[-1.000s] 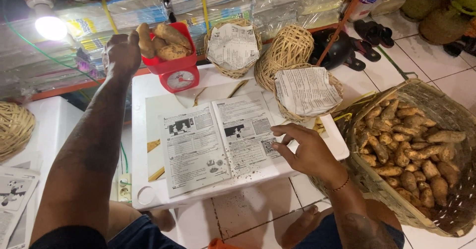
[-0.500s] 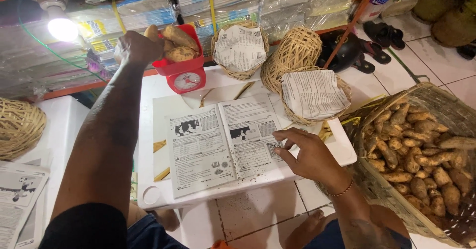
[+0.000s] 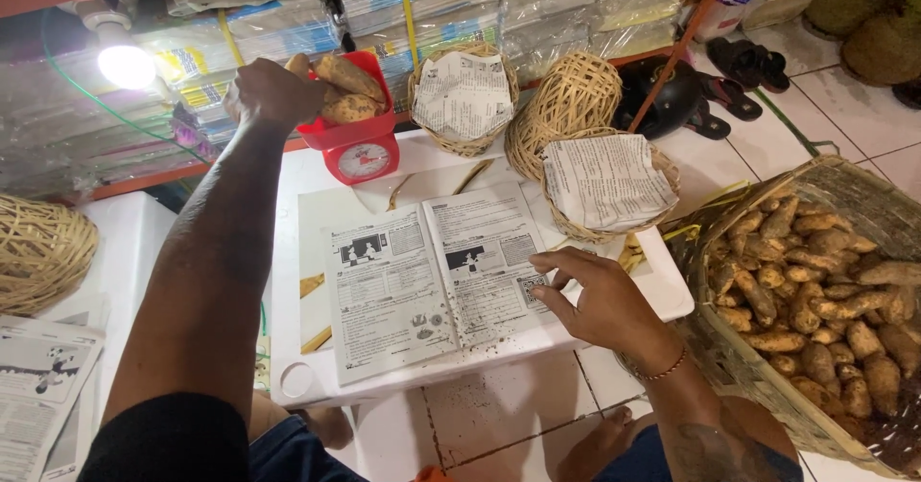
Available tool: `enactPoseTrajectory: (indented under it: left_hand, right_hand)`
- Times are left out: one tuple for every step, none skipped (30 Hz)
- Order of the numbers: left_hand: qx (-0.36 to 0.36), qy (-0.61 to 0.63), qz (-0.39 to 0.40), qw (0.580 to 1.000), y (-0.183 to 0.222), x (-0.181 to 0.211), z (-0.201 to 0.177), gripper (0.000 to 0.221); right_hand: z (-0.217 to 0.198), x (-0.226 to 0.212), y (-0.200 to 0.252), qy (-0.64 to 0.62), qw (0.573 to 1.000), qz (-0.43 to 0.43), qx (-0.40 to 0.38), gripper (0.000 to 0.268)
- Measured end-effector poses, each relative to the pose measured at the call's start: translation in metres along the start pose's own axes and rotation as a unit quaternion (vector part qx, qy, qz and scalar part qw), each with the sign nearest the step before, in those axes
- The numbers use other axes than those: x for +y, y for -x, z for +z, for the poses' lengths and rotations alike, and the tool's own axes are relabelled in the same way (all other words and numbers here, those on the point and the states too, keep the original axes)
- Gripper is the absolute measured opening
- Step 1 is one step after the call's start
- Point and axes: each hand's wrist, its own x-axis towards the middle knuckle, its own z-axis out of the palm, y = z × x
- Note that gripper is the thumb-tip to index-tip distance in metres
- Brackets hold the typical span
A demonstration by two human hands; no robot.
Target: A person is peeling the skin off a sweet potato by hand while sitting at a low table with baskets of potatoes and a scale.
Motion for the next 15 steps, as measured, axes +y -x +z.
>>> enactPoseTrajectory:
  left_hand:
    - [0.000, -0.001, 0.000, 1.000, -0.001, -0.002, 0.000, 0.077]
    - [-0.006, -0.004, 0.006, 1.000, -0.002, -0.004, 0.000, 0.073]
    - [-0.013, -0.008, 0.011, 1.000, -0.003, -0.006, -0.001, 0.069]
    - [-0.012, -0.008, 0.011, 1.000, -0.001, -0.006, -0.003, 0.069]
    - [-0.016, -0.005, 0.012, 1.000, 0.002, -0.006, -0.006, 0.066]
    - [-0.020, -0.002, 0.013, 1.000, 0.004, -0.006, -0.008, 0.064]
    - [-0.020, -0.002, 0.013, 1.000, 0.005, -0.007, -0.008, 0.064]
    - [-0.020, 0.007, 0.014, 1.000, 0.005, -0.008, -0.009, 0.064]
    - [-0.021, 0.015, 0.016, 1.000, 0.006, -0.009, -0.009, 0.064]
    - [-0.020, 0.015, 0.017, 1.000, 0.009, -0.008, -0.012, 0.064]
    - [-0.027, 0.006, 0.011, 1.000, 0.012, -0.008, -0.015, 0.073]
    - [-0.034, -0.003, 0.004, 0.999, 0.016, -0.007, -0.017, 0.082]
    - [-0.034, -0.003, 0.005, 0.999, 0.016, -0.009, -0.017, 0.082]
    - [-0.033, 0.005, 0.001, 0.999, 0.016, -0.011, -0.017, 0.084]
    - [-0.032, 0.012, -0.002, 0.999, 0.016, -0.013, -0.017, 0.086]
  right_hand:
    - [0.000, 0.001, 0.001, -0.001, 1.000, 0.000, 0.000, 0.040]
    - [0.001, 0.002, 0.000, 0.003, 1.000, -0.011, 0.001, 0.040]
    - [0.001, 0.002, 0.000, 0.006, 1.000, -0.021, 0.001, 0.039]
    - [0.002, 0.002, 0.000, 0.006, 1.000, -0.022, 0.002, 0.039]
    - [0.002, 0.003, 0.000, 0.004, 1.000, -0.024, 0.007, 0.039]
    - [0.003, 0.003, 0.000, 0.002, 1.000, -0.026, 0.013, 0.039]
    - [0.003, 0.002, 0.001, 0.002, 1.000, -0.026, 0.013, 0.039]
    - [0.003, 0.002, 0.001, -0.003, 1.000, -0.024, 0.011, 0.039]
    - [0.002, 0.001, 0.001, -0.009, 1.000, -0.022, 0.010, 0.039]
    - [0.001, 0.000, 0.001, -0.009, 1.000, -0.022, 0.011, 0.039]
    - [0.001, 0.000, 0.001, 0.000, 1.000, -0.019, 0.009, 0.039]
    - [-0.001, -0.001, 0.001, 0.009, 1.000, -0.016, 0.005, 0.039]
    - [-0.001, 0.000, 0.001, 0.010, 1.000, -0.015, 0.005, 0.039]
    - [-0.002, 0.001, 0.002, 0.008, 0.999, -0.029, 0.010, 0.039]
    - [-0.002, 0.001, 0.003, 0.006, 0.999, -0.043, 0.016, 0.039]
